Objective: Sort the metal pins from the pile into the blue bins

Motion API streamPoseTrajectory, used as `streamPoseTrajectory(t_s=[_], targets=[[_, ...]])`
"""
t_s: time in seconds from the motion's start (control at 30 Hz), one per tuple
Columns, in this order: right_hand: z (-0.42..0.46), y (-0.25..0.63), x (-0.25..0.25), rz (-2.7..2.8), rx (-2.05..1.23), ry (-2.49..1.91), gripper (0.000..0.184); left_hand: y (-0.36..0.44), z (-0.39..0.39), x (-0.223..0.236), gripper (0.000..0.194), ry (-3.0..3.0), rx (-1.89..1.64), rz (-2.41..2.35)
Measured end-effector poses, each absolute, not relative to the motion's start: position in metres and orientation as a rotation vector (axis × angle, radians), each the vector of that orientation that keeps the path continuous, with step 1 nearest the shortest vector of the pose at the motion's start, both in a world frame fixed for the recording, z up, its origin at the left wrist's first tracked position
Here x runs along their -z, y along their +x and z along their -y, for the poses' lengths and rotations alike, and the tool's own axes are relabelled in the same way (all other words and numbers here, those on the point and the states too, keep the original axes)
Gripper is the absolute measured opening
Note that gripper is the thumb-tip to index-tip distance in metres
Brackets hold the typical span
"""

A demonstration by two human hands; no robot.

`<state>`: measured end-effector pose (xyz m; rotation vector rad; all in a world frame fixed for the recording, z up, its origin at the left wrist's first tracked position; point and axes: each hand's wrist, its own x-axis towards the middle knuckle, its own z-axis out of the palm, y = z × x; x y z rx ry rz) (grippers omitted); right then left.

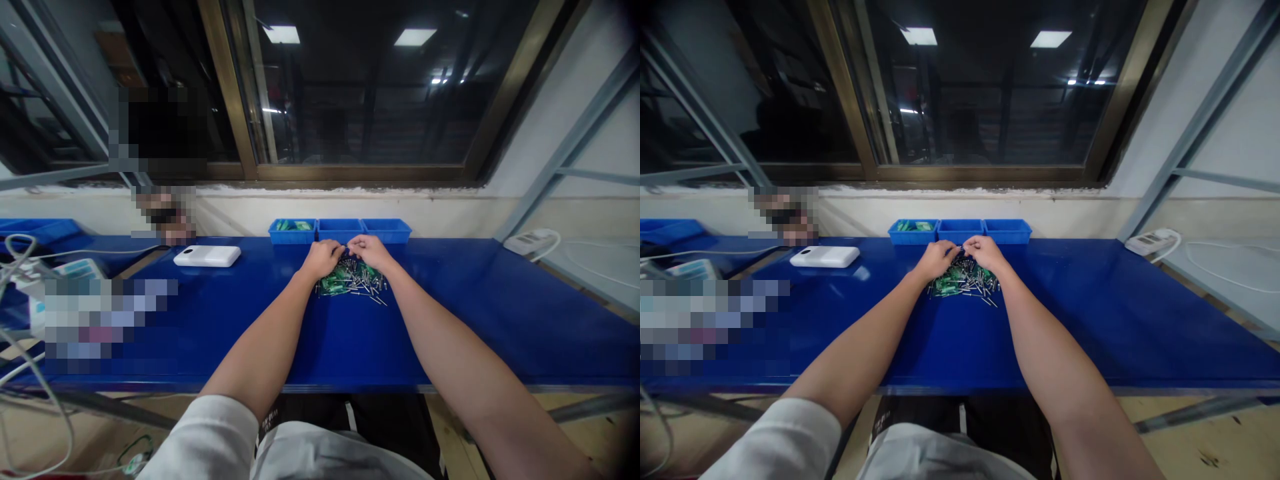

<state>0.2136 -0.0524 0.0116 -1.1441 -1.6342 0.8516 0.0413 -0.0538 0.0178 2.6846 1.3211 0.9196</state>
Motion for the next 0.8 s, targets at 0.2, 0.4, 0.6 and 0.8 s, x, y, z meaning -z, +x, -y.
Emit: streamPoseTrajectory(t_s=[0.2, 0.4, 0.6, 0.8], targets=[[0.053, 0.212, -0.013, 1.521, -0.898, -1.112, 0.023, 0.043, 0.054, -0.018, 0.035, 2.666, -0.897, -1.386], [0.049, 0.217, -0.011, 1.397, -0.969, -1.003, 0.026, 0.042, 0.053, -0.016, 0.032, 2.635, -1.002, -1.331], [0.044, 0.228, -0.012, 1.201, -0.75, -1.132, 0.025, 0.04, 0.049, -0.013, 0.032, 2.533, -1.089, -1.401], [0.036, 0.242, -0.01, 1.05, -0.679, -1.21, 0.039, 0.039, 0.047, -0.011, 0.028, 2.534, -0.997, -1.471]])
